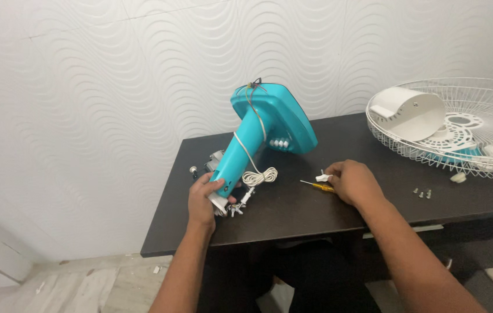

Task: The person uses a screwdriver to tighten screws on the base of a disassembled teal fan. They then attach the fan motor to the base and secure it with screws. The fan cage and blades remain disassembled on the table.

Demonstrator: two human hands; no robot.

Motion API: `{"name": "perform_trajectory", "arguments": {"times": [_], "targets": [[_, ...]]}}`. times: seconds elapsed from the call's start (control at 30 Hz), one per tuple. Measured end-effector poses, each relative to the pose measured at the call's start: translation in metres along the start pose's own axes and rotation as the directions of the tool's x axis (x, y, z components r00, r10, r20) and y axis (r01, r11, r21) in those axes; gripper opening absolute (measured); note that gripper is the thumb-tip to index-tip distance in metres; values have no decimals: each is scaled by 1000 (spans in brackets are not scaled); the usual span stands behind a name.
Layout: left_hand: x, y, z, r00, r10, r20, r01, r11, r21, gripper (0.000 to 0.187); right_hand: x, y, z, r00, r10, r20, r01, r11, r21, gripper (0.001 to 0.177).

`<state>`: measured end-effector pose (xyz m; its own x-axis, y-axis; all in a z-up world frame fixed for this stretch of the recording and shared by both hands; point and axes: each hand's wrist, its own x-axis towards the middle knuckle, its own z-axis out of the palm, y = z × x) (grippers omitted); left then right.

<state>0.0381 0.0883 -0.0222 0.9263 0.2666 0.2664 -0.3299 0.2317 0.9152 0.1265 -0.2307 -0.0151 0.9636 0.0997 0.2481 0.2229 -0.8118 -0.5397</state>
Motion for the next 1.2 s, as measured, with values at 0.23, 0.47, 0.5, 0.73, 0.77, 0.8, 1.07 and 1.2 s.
{"name": "perform_trajectory", "arguments": {"times": [0.23, 0.47, 0.5, 0.73, 0.77, 0.8, 1.07, 1.2], "targets": [[-2, 3, -3, 1000, -24, -19, 23, 1000, -21, 43, -24, -38, 31, 893, -196, -404, 337, 887, 315, 17], [1, -3, -10, 999, -41, 0, 41, 993, -115, 38, -45, -105, 96, 919, -393, -15, 183, 394, 901, 23], [2, -4, -11, 999, -51, -14, 49, 991, -125, 37, -44, -110, 100, 914, -405, 9, 162, 386, 908, 23], [4, -8, -16, 996, -80, -28, 74, 982, -174, 33, -46, -114, 103, 908, -415, 54, 115, 371, 921, 23], [4, -7, -16, 997, -81, -19, 76, 981, -180, 33, -47, -114, 102, 909, -414, 51, 120, 377, 918, 23], [3, -7, -15, 997, -81, -9, 78, 979, -186, 32, -48, -114, 101, 910, -412, 47, 126, 382, 915, 23], [-2, -3, -10, 998, -70, -7, 68, 989, -128, 33, -55, -120, 94, 899, -431, 79, 127, 428, 895, 24], [-2, -4, -9, 998, -62, -19, 59, 992, -110, 32, -58, -123, 89, 919, -382, 93, 101, 459, 883, 26]]}}
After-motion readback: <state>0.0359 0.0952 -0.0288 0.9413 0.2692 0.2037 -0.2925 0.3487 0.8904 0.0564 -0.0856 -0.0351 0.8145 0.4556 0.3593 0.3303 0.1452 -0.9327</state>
